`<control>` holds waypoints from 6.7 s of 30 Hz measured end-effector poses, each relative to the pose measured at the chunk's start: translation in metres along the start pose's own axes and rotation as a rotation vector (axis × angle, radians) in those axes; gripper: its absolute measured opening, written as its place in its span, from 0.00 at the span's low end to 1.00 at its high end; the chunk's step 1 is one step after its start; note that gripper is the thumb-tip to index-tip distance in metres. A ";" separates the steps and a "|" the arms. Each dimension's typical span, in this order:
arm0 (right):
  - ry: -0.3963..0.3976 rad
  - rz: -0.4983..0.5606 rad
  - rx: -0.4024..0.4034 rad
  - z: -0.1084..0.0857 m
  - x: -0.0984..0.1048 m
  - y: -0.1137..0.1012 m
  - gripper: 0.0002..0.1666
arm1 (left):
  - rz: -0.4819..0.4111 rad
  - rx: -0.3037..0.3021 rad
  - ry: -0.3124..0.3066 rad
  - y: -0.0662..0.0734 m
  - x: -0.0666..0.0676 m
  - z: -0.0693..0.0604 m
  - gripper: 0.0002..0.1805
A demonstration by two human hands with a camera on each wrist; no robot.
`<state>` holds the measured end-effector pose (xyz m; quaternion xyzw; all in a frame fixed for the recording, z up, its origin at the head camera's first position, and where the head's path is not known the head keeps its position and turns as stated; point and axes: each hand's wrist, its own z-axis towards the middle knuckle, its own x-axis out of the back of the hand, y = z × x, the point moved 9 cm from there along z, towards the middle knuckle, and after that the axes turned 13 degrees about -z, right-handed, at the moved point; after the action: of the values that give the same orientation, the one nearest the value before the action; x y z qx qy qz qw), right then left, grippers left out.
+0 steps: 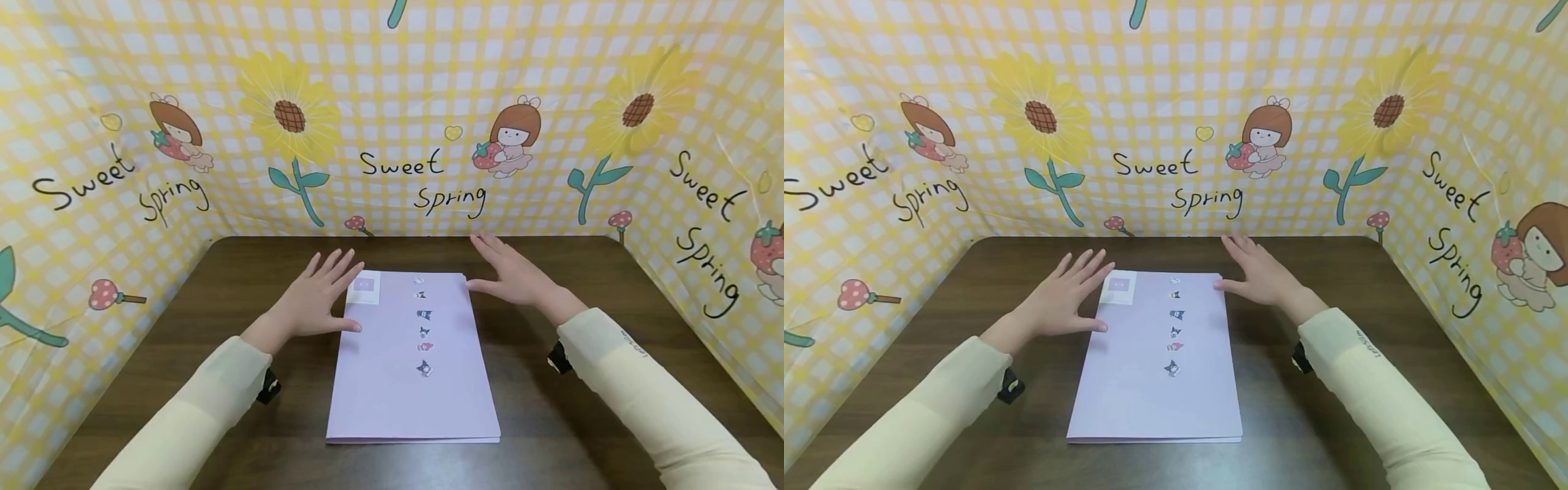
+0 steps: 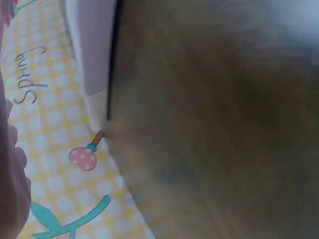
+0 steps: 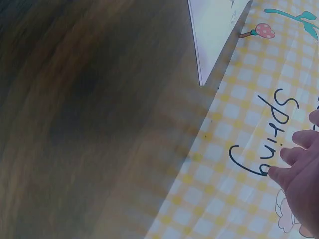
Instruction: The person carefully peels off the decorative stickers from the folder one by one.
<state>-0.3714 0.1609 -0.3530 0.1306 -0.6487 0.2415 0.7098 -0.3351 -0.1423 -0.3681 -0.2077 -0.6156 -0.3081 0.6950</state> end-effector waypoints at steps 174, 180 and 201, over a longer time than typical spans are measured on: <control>-0.202 0.495 -0.077 0.110 -0.102 -0.036 0.10 | -0.156 -0.027 -0.231 0.018 -0.066 -0.017 0.60; -0.200 0.514 -0.104 0.111 -0.104 -0.033 0.13 | -0.150 -0.020 -0.238 0.016 -0.070 -0.016 0.60; -0.191 0.493 -0.071 0.110 -0.092 -0.031 0.04 | -0.143 -0.021 -0.243 0.016 -0.066 -0.015 0.60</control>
<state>-0.4541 0.0639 -0.4254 -0.0339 -0.7330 0.3709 0.5692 -0.3168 -0.1299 -0.4341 -0.2063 -0.7051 -0.3357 0.5896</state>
